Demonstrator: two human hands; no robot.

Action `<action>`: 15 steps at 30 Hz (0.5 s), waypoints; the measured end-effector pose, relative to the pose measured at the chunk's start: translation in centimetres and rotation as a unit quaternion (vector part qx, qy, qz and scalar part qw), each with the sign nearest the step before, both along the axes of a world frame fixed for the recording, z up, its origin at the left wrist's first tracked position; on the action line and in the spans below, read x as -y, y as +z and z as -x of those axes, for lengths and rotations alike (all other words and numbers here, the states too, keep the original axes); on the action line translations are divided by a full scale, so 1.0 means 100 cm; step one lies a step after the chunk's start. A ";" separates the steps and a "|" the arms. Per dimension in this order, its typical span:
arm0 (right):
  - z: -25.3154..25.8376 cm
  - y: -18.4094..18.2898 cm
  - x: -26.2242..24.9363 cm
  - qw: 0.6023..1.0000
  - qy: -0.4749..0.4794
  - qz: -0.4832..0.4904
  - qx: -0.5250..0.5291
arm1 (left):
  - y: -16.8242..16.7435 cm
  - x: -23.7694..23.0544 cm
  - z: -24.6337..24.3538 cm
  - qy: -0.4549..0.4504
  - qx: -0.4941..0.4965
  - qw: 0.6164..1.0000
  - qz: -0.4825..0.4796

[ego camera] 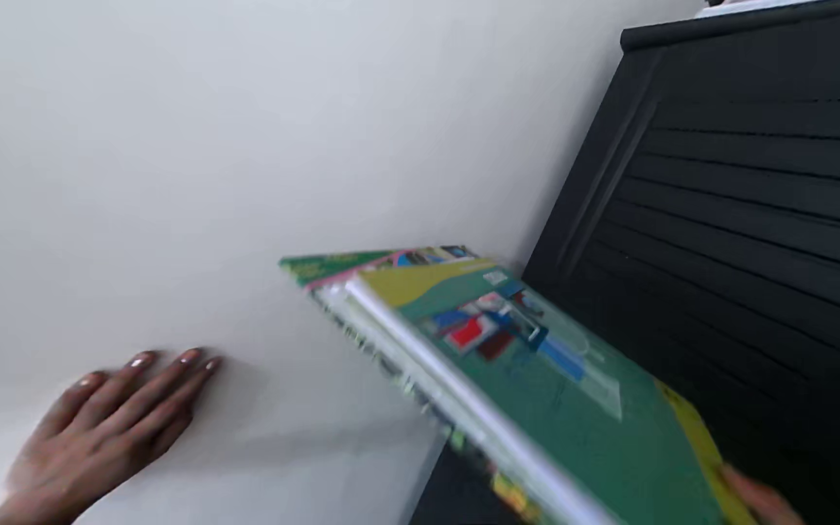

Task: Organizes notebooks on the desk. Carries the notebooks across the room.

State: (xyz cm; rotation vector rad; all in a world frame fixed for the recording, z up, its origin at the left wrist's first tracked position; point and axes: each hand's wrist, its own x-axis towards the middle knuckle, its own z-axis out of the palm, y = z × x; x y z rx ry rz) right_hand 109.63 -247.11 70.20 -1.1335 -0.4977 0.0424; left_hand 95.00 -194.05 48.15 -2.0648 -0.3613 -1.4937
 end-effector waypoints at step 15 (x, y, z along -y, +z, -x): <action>-0.049 0.246 0.003 0.922 0.315 -0.204 0.100 | 0.017 0.016 0.004 -0.044 -0.019 0.997 0.056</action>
